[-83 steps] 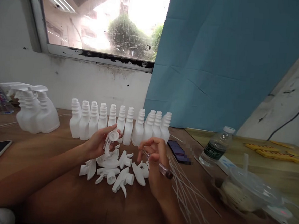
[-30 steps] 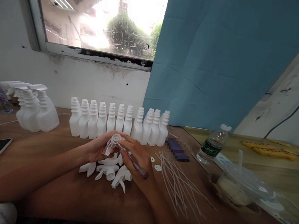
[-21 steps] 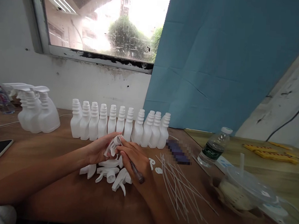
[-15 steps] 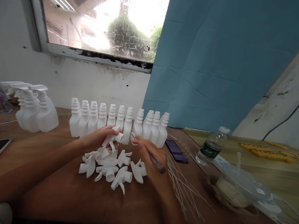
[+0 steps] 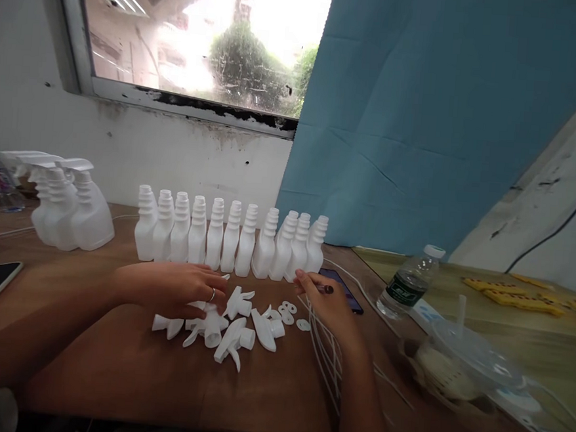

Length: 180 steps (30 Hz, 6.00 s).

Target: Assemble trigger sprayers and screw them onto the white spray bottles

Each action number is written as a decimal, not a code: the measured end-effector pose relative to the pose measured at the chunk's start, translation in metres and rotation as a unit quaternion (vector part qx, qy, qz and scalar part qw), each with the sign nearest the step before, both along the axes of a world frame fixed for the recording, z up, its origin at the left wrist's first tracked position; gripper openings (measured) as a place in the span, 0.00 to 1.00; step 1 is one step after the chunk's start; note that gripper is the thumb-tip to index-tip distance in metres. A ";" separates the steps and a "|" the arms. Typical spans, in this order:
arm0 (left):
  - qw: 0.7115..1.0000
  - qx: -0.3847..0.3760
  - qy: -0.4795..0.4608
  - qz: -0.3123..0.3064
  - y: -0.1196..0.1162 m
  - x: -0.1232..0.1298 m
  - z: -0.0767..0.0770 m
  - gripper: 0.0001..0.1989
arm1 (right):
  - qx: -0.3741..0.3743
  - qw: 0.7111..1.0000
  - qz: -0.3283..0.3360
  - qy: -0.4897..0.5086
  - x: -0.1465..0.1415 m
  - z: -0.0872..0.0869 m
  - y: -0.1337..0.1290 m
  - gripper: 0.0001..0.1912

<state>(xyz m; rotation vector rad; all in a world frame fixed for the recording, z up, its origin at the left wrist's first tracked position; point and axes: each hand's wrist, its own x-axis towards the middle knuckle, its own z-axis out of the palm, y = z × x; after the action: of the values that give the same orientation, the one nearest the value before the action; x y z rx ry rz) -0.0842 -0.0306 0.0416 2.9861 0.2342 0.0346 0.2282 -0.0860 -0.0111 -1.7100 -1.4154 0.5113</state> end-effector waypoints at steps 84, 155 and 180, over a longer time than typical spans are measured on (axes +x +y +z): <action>0.792 -0.336 -0.478 0.177 -0.063 0.006 0.015 0.06 | 0.023 0.950 0.279 0.139 -0.073 0.018 -0.037 0.23; 0.859 -0.456 -0.146 0.182 -0.040 0.034 -0.015 0.24 | 0.084 0.905 0.129 0.397 -0.078 -0.006 -0.018 0.18; 0.865 -0.450 -0.133 0.176 -0.041 0.030 -0.013 0.25 | 0.085 0.908 0.142 0.385 -0.077 -0.008 -0.018 0.16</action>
<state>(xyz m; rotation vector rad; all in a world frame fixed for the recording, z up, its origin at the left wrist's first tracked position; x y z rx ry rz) -0.0540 -0.0718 0.0287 1.9488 0.5716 0.2888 0.1517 -0.1039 -0.0187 -0.9742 -1.0671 1.0531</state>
